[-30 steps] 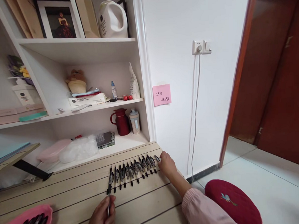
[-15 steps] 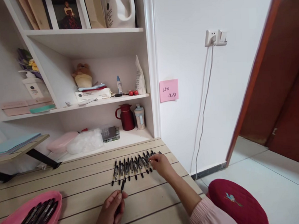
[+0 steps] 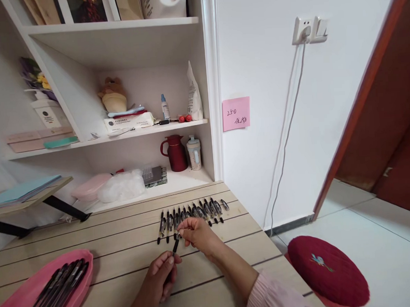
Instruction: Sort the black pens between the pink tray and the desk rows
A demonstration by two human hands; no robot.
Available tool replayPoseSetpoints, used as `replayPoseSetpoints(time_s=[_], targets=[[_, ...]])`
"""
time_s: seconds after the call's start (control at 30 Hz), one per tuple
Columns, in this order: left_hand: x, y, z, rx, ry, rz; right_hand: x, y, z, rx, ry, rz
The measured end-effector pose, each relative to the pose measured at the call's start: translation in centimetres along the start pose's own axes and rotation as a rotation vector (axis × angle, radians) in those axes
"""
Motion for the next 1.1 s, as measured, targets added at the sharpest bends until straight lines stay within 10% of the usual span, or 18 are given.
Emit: replayPoseSetpoints(time_s=[1.1], targets=[[-0.2,0.3,0.2,-0.066,-0.012,0.043,-1.0,0.7,1.5,0.022,-0.165,-0.086]])
Point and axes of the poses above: each hand's wrist, its own y-axis away from the middle knuckle, its own x-axis out of the back of the hand, z = x × y, the point moved 2 cm from there along -y, towards the middle knuckle, and after that the axes turned 4 degrees about y, right-handed, at the moved point
